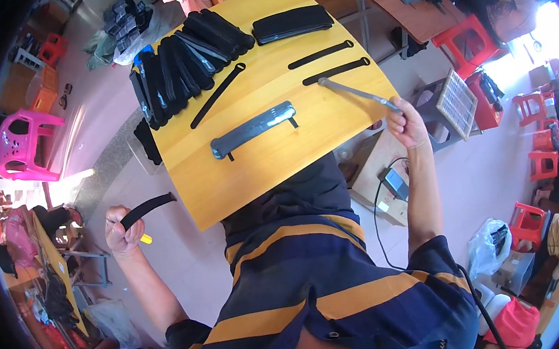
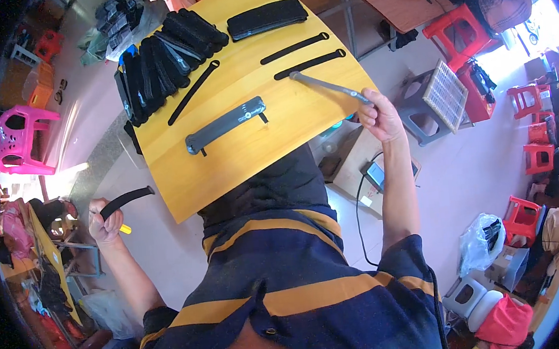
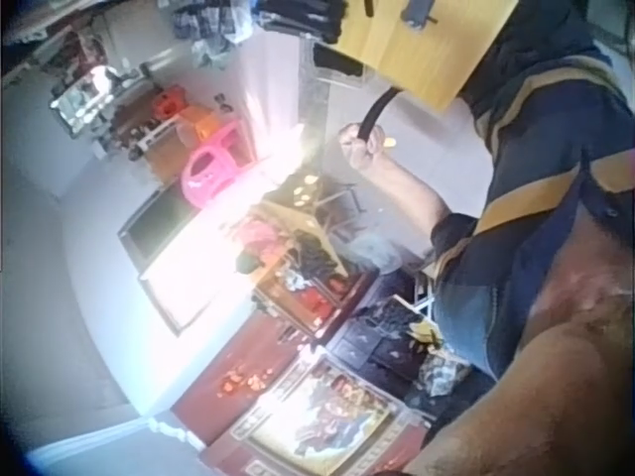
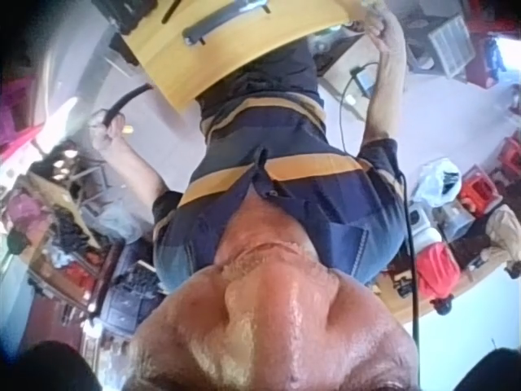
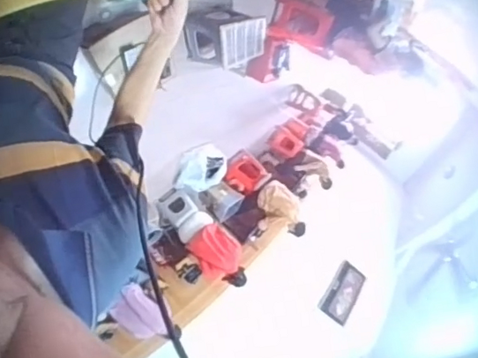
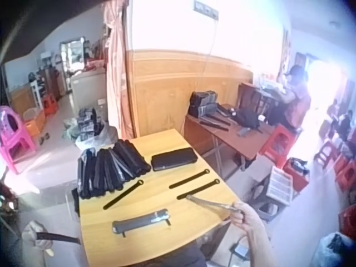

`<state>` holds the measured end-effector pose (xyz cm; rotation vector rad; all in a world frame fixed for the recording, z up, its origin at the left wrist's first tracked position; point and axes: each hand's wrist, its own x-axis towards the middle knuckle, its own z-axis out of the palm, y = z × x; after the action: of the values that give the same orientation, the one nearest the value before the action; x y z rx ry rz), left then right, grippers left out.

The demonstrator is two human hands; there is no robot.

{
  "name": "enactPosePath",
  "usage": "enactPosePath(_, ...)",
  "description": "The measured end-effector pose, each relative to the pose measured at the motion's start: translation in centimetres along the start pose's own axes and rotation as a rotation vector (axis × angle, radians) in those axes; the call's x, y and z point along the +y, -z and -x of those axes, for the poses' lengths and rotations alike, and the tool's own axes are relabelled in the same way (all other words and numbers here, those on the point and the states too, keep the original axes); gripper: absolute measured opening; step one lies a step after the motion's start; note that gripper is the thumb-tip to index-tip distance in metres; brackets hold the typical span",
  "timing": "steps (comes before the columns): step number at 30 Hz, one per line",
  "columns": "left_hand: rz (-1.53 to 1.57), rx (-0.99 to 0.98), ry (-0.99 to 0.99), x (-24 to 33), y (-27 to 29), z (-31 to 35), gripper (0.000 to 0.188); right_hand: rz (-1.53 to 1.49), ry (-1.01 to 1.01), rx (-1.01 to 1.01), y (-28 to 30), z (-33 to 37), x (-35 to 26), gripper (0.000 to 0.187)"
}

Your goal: Assembling and inspecting black textile straps and small plastic components at a workbench.

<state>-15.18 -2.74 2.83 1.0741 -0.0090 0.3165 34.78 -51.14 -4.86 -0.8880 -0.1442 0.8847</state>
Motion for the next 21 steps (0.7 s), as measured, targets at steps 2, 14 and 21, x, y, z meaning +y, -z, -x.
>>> enactPosePath(2,-0.019,0.016,0.014,-0.3,-0.2,0.1,0.052,0.152,-0.032,0.094,1.2,0.6,-0.4,0.025)
enactPosePath(14,-0.052,0.083,0.094,-1.8,-1.1,-1.1,0.050,0.996,-0.234,0.238,5.2,0.6,-3.6,0.041)
enactPosePath(21,-0.057,0.082,0.122,-1.9,-2.4,-1.9,0.050,1.040,-0.129,0.459,6.0,0.2,-3.3,0.044)
